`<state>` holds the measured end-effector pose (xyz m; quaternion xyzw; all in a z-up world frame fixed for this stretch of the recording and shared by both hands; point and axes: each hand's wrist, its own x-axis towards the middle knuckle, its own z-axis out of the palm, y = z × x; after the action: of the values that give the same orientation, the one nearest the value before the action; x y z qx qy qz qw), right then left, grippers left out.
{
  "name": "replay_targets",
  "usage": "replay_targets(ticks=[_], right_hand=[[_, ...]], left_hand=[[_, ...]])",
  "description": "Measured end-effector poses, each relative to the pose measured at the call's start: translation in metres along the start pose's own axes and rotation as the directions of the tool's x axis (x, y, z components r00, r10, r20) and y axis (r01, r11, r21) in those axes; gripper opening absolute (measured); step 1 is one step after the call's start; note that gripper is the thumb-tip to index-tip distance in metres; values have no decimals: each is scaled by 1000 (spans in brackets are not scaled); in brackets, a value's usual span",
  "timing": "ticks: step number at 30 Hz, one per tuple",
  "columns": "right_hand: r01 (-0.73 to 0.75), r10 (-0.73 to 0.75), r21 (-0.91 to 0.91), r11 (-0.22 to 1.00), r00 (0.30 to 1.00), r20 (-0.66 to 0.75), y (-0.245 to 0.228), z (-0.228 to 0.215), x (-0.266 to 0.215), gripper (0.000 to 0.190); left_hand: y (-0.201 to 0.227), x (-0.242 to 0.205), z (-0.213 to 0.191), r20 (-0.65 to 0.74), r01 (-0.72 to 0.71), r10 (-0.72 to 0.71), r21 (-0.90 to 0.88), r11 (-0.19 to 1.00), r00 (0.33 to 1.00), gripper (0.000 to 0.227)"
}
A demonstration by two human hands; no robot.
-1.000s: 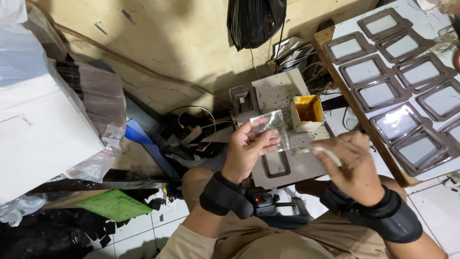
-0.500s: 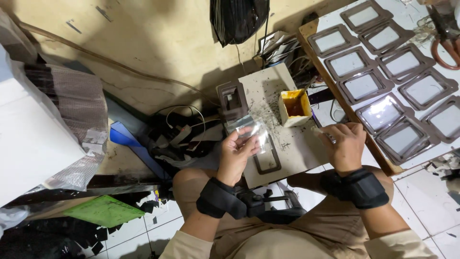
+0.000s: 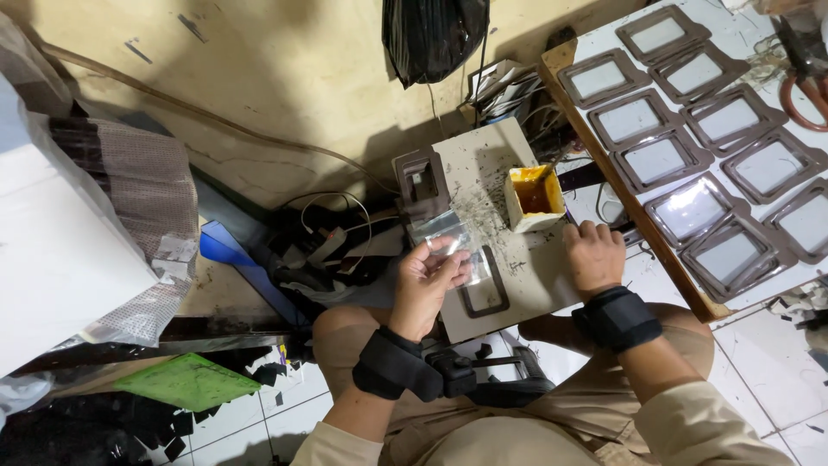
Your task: Applying glue to the edges of small rectangular frames and placing them on a workspace
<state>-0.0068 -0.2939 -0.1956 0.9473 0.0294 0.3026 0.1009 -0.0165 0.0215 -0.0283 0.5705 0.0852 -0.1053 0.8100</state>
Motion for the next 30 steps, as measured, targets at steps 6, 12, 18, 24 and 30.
replay_targets(ticks=[6,12,18,24,30], right_hand=[[11,-21,70,997,990,138,-17,-9,-1,6],[-63,-10,293,954,970,241,-19,-16,1,19],[-164,71,493,855,977,202,-23,-68,21,17],[-225,219,796,562,968,119,-57,-149,49,11],[-220,133,953,208,972,196,-94,-218,81,35]], left_hand=[[4,-2,2,-4,34,-34,4,999,999,40],[-4,0,0,10,60,-60,-19,998,998,38],[-4,-1,2,36,30,-29,-33,999,999,33],[-7,-4,13,5,3,-3,-35,999,1000,29],[1,-18,28,17,-18,18,-25,1000,1000,24]])
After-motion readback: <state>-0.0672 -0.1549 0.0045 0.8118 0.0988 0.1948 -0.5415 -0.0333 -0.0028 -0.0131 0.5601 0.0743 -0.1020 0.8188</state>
